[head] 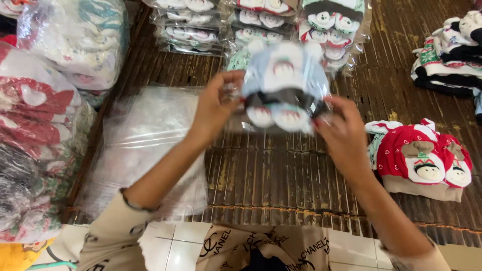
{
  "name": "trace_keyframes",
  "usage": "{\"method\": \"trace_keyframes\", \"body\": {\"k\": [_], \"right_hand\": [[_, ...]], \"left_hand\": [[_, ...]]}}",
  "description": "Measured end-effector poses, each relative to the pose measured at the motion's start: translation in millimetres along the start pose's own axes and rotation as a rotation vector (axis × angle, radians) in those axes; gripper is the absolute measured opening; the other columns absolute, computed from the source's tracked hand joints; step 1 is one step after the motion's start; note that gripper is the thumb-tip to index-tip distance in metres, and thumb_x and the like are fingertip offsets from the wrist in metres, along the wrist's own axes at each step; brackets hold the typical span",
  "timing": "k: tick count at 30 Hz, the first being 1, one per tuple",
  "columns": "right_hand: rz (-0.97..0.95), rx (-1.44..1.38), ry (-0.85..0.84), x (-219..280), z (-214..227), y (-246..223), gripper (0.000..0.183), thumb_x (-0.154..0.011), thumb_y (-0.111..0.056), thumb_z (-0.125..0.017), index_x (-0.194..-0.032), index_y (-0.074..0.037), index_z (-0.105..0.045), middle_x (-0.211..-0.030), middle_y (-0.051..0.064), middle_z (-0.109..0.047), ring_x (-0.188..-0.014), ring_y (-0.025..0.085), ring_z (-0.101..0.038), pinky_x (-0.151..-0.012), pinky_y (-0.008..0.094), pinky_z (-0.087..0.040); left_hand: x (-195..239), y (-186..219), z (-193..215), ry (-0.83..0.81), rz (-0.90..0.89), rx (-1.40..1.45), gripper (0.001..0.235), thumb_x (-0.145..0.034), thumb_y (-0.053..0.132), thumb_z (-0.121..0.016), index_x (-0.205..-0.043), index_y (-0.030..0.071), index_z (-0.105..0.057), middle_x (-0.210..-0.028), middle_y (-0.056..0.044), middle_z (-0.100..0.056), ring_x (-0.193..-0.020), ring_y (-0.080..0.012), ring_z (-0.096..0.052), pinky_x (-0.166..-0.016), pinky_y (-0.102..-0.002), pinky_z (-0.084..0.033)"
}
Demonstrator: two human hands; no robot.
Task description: Packaging baby hats and booties into clear plastic bags
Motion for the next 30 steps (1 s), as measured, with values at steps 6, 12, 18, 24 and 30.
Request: {"method": "trace_keyframes", "body": {"k": [6, 12, 18, 24, 30], "right_hand": [[0.066, -0.011, 0.018, -98.1, -52.6, 70.6, 0.054, -0.084, 0.012, -0.061, -0.136, -0.005, -0.061, -0.127, 0.02, -0.05, -0.093, 0.025, -0.068, -0.086, 0.038, -0.06], [-0.162, -0.158, 0.089, -106.6, -67.0, 108.7, 0.056, -0.081, 0.009, -0.065, -0.136, -0.003, -0.063, -0.118, 0.021, -0.047, -0.085, 0.02, -0.067, -0.077, 0.035, -0.063], [-0.037, 0.051, -0.039, -91.9, -52.6, 81.0, 0.06, -0.091, 0.002, -0.063, -0.149, -0.006, -0.052, -0.136, 0.035, -0.043, -0.105, 0.042, -0.064, -0.089, 0.053, -0.057], [0.198, 0.482, -0.269, -5.0, -6.5, 0.4, 0.046, -0.092, -0.005, -0.067, -0.137, -0.007, -0.061, -0.144, 0.026, -0.048, -0.116, 0.042, -0.062, -0.093, 0.051, -0.053], [0.014, 0.881, -0.231, 60.8, 136.5, -22.8, 0.049, -0.08, -0.007, -0.074, -0.129, -0.011, -0.068, -0.142, 0.009, -0.062, -0.121, 0.027, -0.063, -0.098, 0.041, -0.051]], "left_hand": [[-104.3, -86.1, 32.6, 0.141, -0.143, -0.144, 0.048, -0.079, -0.015, -0.066, -0.118, 0.011, -0.074, -0.105, -0.008, -0.072, -0.103, -0.0208, -0.07, -0.092, -0.037, -0.056], [-122.2, -159.8, 45.2, 0.14, 0.041, -0.378, 0.041, -0.074, 0.006, -0.069, -0.11, 0.023, -0.081, -0.099, -0.002, -0.078, -0.099, -0.0203, -0.073, -0.086, -0.033, -0.056], [-115.7, -137.8, 47.1, 0.112, 0.0, -0.379, 0.039, -0.086, 0.008, -0.071, -0.124, 0.016, -0.075, -0.116, -0.014, -0.068, -0.111, -0.0339, -0.065, -0.096, -0.045, -0.05], [-71.0, -54.5, 23.2, 0.134, -0.303, -0.572, 0.047, -0.09, 0.005, -0.073, -0.136, 0.006, -0.062, -0.143, -0.023, -0.042, -0.133, -0.0465, -0.045, -0.112, -0.053, -0.039], [-16.0, 23.0, -23.4, -0.11, -0.342, -0.444, 0.038, -0.091, 0.0, -0.069, -0.129, 0.003, -0.064, -0.152, -0.018, -0.034, -0.143, -0.0369, -0.039, -0.116, -0.046, -0.037]]}}
Point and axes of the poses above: each hand's wrist, its own x-axis away from the middle knuckle, its own z-axis out of the back of the hand, y = z × x, the point moved 4 cm from there along -x, towards the middle knuckle
